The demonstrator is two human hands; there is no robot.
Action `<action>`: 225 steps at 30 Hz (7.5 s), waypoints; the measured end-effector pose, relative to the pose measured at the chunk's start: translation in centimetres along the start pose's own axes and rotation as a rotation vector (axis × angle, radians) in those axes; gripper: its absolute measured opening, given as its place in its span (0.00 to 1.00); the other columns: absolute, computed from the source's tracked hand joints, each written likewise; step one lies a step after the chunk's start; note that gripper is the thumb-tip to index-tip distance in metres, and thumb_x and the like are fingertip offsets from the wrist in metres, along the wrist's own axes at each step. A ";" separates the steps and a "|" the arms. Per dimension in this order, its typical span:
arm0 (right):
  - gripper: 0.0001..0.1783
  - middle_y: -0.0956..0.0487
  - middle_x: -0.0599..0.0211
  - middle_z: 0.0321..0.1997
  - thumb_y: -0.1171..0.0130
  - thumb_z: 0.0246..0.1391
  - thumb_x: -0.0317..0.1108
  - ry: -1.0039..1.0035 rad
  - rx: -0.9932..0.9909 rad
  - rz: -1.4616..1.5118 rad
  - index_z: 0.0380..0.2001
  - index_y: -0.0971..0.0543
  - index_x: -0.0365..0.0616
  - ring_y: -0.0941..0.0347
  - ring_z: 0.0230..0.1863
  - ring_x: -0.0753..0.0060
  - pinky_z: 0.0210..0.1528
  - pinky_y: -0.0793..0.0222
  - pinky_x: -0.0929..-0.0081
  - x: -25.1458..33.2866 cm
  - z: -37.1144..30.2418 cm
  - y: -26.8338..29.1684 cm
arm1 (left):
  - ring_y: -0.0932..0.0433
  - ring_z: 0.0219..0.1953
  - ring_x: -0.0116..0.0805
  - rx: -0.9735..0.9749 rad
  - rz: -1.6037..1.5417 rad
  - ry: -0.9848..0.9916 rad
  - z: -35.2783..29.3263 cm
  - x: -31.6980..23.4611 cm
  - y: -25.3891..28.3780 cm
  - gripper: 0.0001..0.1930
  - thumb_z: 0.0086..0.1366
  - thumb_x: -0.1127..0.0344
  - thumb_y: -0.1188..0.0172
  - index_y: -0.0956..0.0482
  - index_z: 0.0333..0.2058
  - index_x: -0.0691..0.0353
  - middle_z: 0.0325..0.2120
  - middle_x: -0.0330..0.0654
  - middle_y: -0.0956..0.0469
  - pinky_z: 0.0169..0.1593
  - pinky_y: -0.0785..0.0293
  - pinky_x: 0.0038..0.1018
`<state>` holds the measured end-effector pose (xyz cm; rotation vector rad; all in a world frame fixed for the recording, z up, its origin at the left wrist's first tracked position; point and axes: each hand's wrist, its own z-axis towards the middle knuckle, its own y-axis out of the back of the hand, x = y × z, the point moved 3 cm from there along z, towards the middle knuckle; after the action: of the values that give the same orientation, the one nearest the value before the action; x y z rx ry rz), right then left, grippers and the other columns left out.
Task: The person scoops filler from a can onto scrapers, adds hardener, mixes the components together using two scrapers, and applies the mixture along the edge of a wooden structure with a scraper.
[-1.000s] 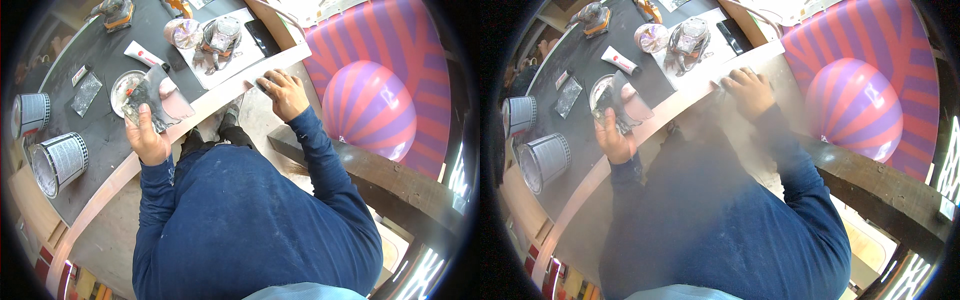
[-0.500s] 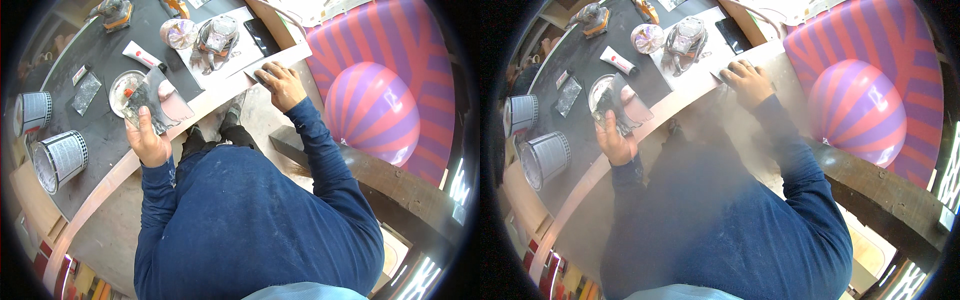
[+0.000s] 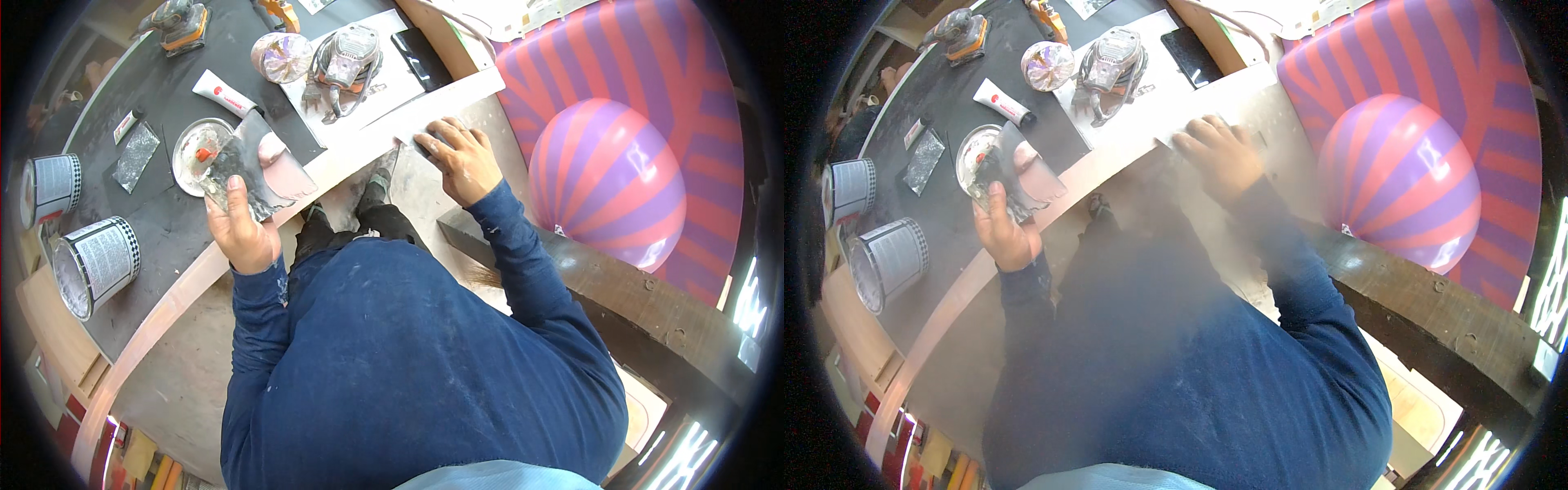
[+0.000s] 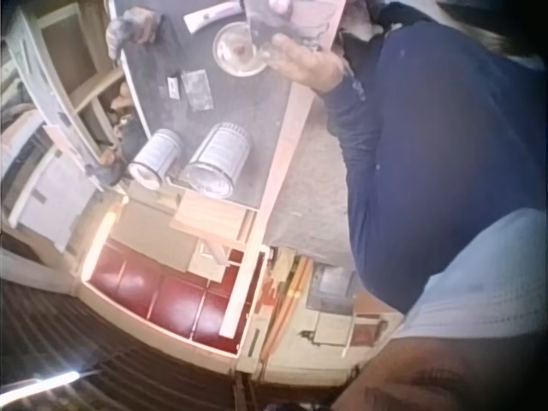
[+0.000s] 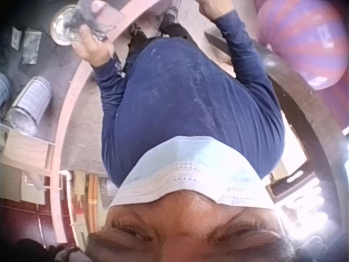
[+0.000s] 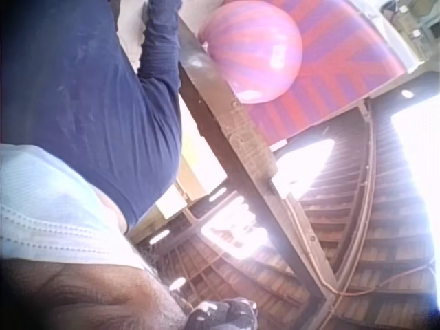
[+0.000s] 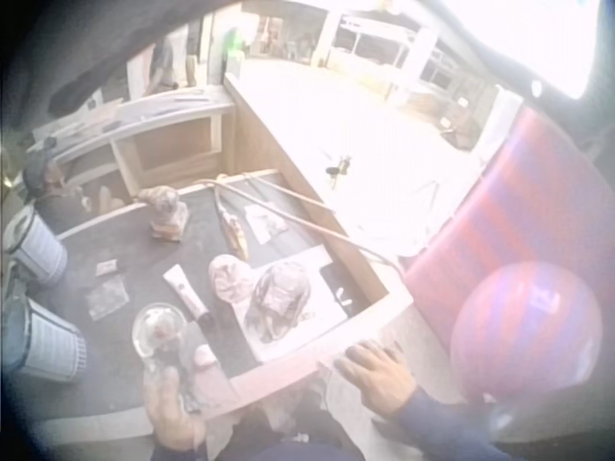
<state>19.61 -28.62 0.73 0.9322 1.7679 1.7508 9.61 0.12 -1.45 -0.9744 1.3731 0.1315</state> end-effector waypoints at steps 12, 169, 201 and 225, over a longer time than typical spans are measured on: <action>0.25 0.28 0.67 0.57 0.43 0.54 0.26 0.058 -0.090 -0.037 0.56 0.25 0.56 0.35 0.64 0.61 0.60 0.39 0.56 -0.5 2.4 -2.0 | 0.29 0.58 0.38 0.020 0.005 0.005 -0.2 0.5 0.2 0.22 0.71 0.71 0.51 0.37 0.62 0.69 0.57 0.48 0.30 0.62 0.33 0.35; 0.27 0.27 0.66 0.58 0.44 0.49 0.23 -0.020 -0.314 0.068 0.54 0.23 0.55 0.35 0.64 0.60 0.58 0.40 0.56 -16.4 -1.9 -0.9 | 0.27 0.53 0.39 -0.020 0.303 -0.212 -0.4 6.9 -14.5 0.19 0.69 0.67 0.44 0.33 0.56 0.66 0.52 0.47 0.27 0.55 0.27 0.36; 0.26 0.26 0.68 0.57 0.42 0.49 0.24 -0.078 -0.250 0.028 0.53 0.23 0.56 0.34 0.64 0.62 0.58 0.39 0.57 -18.3 -1.8 -0.7 | 0.24 0.49 0.34 0.012 0.094 -0.114 -1.1 7.5 -13.4 0.17 0.69 0.74 0.49 0.31 0.55 0.71 0.49 0.47 0.24 0.55 0.27 0.30; 0.26 0.24 0.55 0.54 0.46 0.45 0.14 -0.009 -0.289 0.555 0.49 0.20 0.45 0.28 0.57 0.51 0.57 0.32 0.57 -15.5 -3.2 3.4 | 0.27 0.58 0.43 0.230 0.019 0.192 -1.8 9.1 -16.3 0.22 0.72 0.70 0.52 0.40 0.63 0.67 0.57 0.50 0.30 0.61 0.30 0.41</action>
<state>27.75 -42.48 2.40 1.3829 1.2670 2.2533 20.35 -15.18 -0.86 -0.7967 1.5353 -0.1073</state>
